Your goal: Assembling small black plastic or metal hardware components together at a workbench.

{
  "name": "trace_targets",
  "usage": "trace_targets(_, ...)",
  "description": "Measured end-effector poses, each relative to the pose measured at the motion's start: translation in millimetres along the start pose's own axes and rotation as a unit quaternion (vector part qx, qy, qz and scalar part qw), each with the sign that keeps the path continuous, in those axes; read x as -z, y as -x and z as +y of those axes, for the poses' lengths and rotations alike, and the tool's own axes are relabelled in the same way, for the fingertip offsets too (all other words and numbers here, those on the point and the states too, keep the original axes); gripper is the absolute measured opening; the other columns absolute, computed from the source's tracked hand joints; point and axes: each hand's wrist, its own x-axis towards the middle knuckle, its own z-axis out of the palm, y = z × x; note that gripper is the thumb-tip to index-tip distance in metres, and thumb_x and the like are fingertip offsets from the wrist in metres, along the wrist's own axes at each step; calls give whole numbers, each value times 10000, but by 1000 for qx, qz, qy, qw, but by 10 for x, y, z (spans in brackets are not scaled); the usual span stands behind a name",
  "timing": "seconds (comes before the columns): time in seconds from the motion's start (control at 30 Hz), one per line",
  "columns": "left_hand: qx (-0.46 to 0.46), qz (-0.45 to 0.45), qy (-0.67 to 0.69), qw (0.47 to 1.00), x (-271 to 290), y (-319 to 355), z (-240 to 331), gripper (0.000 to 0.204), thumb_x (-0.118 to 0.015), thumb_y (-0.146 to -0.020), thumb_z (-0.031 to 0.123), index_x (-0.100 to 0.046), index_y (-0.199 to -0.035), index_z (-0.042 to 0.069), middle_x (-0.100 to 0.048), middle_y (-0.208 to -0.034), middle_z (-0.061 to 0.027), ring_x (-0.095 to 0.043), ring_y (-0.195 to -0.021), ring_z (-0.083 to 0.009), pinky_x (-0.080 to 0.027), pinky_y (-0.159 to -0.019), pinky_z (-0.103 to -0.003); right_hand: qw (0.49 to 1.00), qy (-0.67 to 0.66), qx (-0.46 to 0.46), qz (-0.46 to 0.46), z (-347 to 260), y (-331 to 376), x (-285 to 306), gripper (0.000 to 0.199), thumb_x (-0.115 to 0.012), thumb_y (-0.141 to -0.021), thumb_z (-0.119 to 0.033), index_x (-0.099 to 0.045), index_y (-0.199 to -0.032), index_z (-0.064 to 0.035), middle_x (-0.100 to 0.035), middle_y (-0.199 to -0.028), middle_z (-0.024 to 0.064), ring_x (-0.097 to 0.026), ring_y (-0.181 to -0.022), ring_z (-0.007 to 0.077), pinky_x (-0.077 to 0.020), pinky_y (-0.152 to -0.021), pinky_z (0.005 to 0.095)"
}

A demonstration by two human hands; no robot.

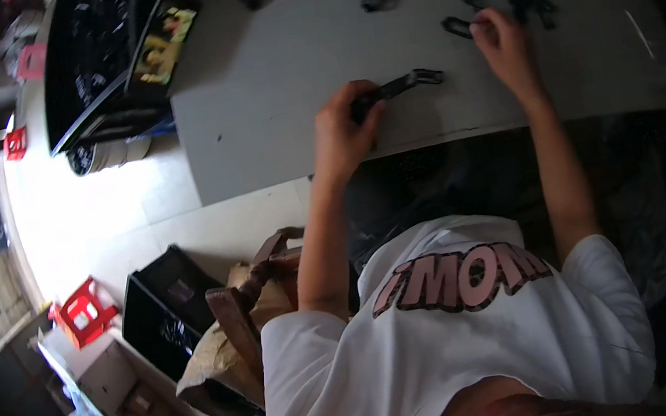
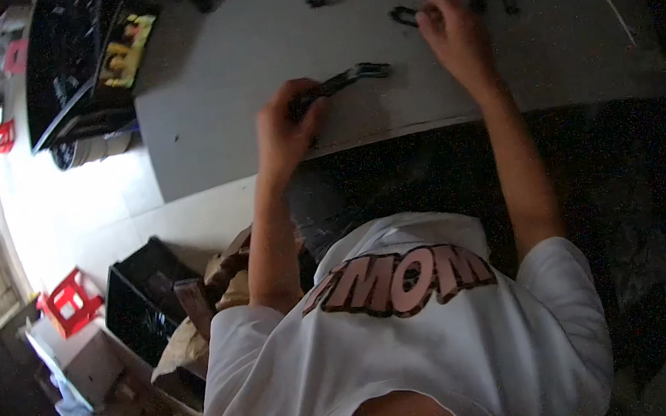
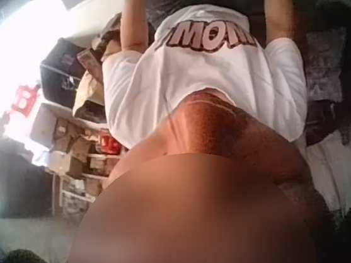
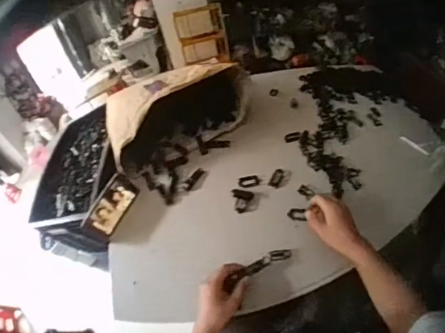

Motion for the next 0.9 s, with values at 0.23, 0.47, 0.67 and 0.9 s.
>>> trace_targets(0.23, 8, -4, 25, 1000, -15, -6, 25, 239, -678, -781, 79, -614, -998, 5, -665, -910, -137, -660, -833, -227, -504, -758, -306, 970, 228, 88, -18, -108, -58, -147, 260, -622, -876, -188, -584, -1069, -17, -586, -1059, 133, -602, -925, 296, -492, -749, 388)
trace_targets(0.47, 1, -1, 28, 1000, 11, 15, 6, 232, -681, -782, 82, -620, -991, 2, -663, -915, -142, -655, -847, -225, -503, -758, -315, 979, -32, -167, -110, -222, -17, 34, 245, -616, -883, -159, -607, -1085, -19, -592, -967, 115, -606, -783, 169, -484, -673, 296)
trace_targets(0.67, -27, -25, 8, 999, -21, 1, 34, 252, -704, -755, 83, -632, -989, 21, -663, -924, -125, -649, -854, -236, -496, -761, -326, 996, 64, 62, 22, 160, 163, -12, 177, -654, -851, -152, -636, -954, -10, -586, -913, 89, -580, -712, 148, -469, -621, 273)
trace_targets(0.9, -60, -46, 10, 997, 41, 32, -30, 262, -718, -717, 104, -639, -963, 61, -629, -875, -123, -617, -792, -308, -488, -694, -351, 992, 79, 102, -4, -386, 353, -62, 230, -671, -809, -105, -601, -1018, -38, -570, -965, 63, -532, -662, 137, -457, -611, 276)
